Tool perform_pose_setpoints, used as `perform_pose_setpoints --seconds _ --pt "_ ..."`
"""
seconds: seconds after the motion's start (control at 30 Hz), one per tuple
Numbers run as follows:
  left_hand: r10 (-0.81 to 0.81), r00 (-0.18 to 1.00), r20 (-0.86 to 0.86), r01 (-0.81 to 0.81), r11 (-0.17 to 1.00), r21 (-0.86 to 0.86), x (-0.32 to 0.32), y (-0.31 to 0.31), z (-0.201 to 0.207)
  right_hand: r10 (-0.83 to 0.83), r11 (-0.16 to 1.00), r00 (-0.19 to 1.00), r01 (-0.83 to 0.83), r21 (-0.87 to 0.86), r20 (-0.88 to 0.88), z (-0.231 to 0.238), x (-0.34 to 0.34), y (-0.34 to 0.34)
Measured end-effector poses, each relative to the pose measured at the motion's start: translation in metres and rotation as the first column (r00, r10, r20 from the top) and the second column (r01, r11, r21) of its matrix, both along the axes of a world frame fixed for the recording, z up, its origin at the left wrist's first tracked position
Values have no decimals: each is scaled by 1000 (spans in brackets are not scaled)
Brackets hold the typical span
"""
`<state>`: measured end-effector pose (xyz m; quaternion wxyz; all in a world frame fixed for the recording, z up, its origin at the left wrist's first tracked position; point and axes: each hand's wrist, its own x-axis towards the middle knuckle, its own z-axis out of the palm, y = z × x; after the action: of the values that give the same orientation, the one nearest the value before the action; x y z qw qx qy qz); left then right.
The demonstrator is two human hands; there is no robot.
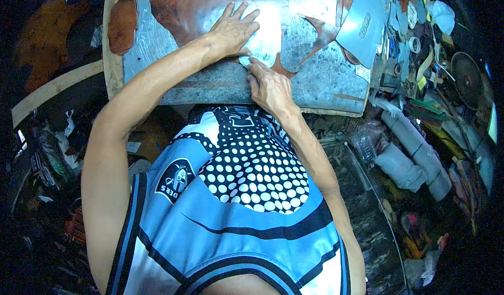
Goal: The recorder uses a metal template and a small knife to mark and cut pieces of leather on a workbench.
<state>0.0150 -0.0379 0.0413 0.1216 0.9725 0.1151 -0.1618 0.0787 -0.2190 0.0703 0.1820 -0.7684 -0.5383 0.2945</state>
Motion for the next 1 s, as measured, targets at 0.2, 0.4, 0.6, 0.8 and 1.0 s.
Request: perform_pose_setpoints --seconds 0.2,0.4,0.6,0.8,1.0 --pt "10 1000 -9 -11 999 -52 1 -2 -7 113 994 994 -113 -4 15 3 17 -6" --pt "49 997 -53 -53 995 -88 4 -6 -2 203 977 978 -200 -69 50 12 43 -3" --pt "77 994 -76 -84 993 -84 4 -10 0 262 964 964 -258 -70 54 8 59 -3" --pt "113 992 -54 -116 991 -65 3 -14 -3 300 952 953 -297 -75 33 9 70 -5" --pt "143 987 -74 -146 989 -36 6 -18 -5 350 933 937 -350 -88 -14 6 87 -6"
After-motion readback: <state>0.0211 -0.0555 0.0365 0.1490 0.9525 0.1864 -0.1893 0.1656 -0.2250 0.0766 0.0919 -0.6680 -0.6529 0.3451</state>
